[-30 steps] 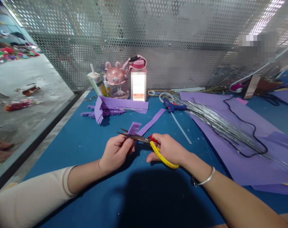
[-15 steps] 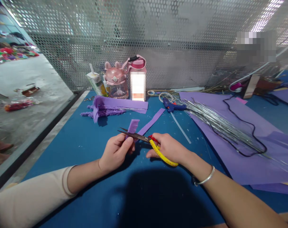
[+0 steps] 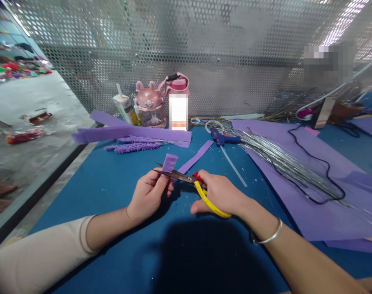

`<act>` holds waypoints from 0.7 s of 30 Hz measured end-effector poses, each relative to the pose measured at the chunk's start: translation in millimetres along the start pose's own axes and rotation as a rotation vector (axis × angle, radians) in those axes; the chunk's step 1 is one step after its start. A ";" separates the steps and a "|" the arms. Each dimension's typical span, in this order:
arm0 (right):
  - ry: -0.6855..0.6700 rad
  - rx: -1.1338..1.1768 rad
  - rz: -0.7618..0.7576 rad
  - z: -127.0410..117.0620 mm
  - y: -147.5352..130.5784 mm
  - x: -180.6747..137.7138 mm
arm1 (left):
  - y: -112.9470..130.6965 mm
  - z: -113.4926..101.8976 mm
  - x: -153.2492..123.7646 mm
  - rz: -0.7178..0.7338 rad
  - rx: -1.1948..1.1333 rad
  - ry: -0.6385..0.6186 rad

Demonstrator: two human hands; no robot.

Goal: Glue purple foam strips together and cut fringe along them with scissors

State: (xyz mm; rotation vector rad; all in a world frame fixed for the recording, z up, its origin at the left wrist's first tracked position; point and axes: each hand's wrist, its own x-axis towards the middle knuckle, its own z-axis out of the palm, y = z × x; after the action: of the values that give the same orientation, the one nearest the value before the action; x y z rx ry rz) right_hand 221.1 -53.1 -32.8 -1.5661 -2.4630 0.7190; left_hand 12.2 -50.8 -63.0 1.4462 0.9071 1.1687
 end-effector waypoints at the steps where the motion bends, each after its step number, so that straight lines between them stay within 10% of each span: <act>1: 0.000 -0.001 -0.002 -0.2 0.0 -0.1 | -0.2 0.0 -0.3 0.001 -0.001 0.001; 21: -0.003 0.054 -0.016 1.0 -1.2 -2.0 | 1.7 -1.6 -1.4 0.070 0.132 -0.007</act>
State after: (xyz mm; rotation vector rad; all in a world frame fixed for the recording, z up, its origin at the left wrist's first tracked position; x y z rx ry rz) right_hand 220.6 -55.6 -32.8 -1.5264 -2.4338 0.7789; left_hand 10.3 -52.1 -61.6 1.5988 0.9502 1.1724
